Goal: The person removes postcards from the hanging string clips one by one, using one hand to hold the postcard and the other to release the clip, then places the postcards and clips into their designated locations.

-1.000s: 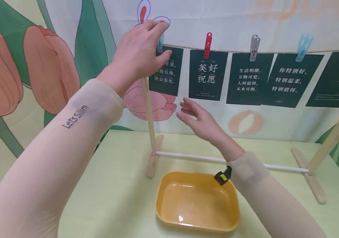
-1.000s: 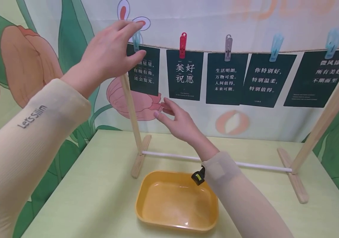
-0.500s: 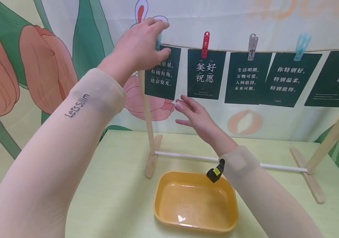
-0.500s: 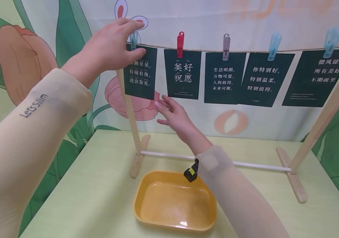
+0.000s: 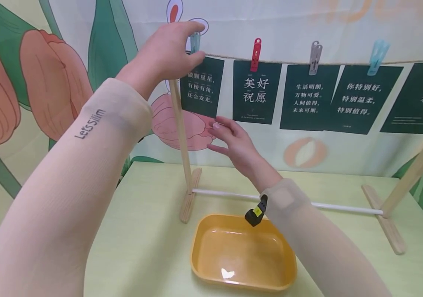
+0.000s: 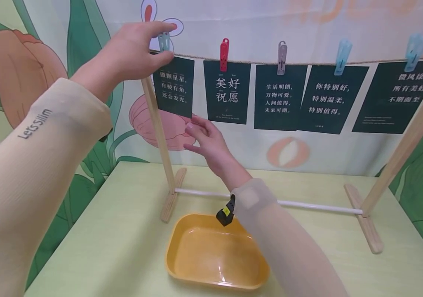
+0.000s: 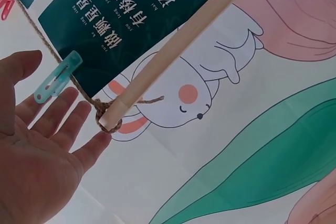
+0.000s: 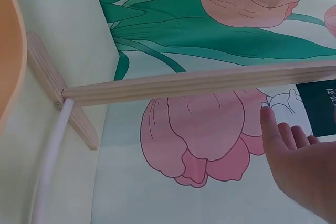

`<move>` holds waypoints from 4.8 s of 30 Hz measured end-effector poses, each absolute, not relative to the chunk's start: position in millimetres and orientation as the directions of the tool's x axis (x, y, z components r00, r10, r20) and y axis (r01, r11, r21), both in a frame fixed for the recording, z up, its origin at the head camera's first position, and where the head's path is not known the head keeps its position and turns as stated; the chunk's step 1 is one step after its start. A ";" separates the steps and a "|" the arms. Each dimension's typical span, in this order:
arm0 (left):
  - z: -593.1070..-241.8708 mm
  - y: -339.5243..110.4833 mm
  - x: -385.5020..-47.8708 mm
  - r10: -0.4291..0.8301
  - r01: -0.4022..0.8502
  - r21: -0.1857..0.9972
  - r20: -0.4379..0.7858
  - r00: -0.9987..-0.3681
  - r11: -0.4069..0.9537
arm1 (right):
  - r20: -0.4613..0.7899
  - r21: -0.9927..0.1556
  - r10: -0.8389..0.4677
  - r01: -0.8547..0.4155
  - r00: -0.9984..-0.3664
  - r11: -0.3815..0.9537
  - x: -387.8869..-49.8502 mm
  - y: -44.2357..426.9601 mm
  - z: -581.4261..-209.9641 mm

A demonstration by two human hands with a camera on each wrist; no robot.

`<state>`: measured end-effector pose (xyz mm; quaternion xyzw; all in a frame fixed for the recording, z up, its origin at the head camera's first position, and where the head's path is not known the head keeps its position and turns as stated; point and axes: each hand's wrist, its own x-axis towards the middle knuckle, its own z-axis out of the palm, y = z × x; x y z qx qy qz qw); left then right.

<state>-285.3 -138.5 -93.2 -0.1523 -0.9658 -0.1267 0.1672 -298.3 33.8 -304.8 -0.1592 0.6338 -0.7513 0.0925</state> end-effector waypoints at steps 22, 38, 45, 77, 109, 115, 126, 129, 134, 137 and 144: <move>-95.7 -147.3 -288.8 0.224 0.377 0.313 0.430 -0.875 0.872 | 0.054 -0.830 -0.255 0.099 -0.965 -0.549 -307.9 9.3 -307.4; -94.0 -146.5 -290.7 0.216 0.387 0.336 0.448 -0.868 0.859 | 0.057 -0.854 -0.275 0.096 -0.960 -0.512 -300.8 11.6 -302.2; -93.4 -151.4 -290.8 0.216 0.399 0.387 0.438 -0.873 0.831 | 0.048 -0.893 -0.249 0.070 -0.967 -0.444 -300.2 17.0 -303.3; -91.2 -153.1 -294.7 0.102 0.374 0.586 0.444 -0.890 0.719 | 0.134 -0.918 -0.236 -0.030 -0.963 -0.396 -298.4 22.7 -307.7; -102.9 -165.0 -263.8 0.069 0.402 0.614 0.491 -0.868 0.679 | 0.101 -0.957 -0.310 -0.007 -0.945 -0.290 -277.0 72.1 -338.4; -115.9 -163.7 -258.7 0.085 0.407 0.629 0.476 -0.875 0.663 | 0.073 -0.962 -0.321 0.019 -0.944 -0.274 -265.2 84.3 -348.4; -141.5 -157.7 -247.8 0.081 0.371 0.686 0.416 -0.906 0.626 | 0.020 -0.965 -0.314 0.063 -0.949 -0.253 -244.4 110.5 -363.6; -149.7 -155.9 -244.9 0.075 0.352 0.706 0.391 -0.917 0.614 | 0.016 -0.965 -0.305 0.065 -0.952 -0.254 -238.8 117.5 -365.7; -162.7 -150.2 -241.5 0.071 0.316 0.739 0.343 -0.937 0.594 | 0.026 -0.966 -0.294 0.051 -0.956 -0.254 -229.7 131.0 -368.1; -172.1 -146.9 -239.2 0.077 0.310 0.756 0.327 -0.942 0.577 | 0.029 -0.967 -0.293 0.047 -0.956 -0.250 -225.2 138.8 -370.3; -195.0 -140.4 -235.8 0.080 0.285 0.806 0.286 -0.955 0.519 | -0.003 -0.967 -0.277 0.073 -0.961 -0.245 -215.0 158.4 -374.1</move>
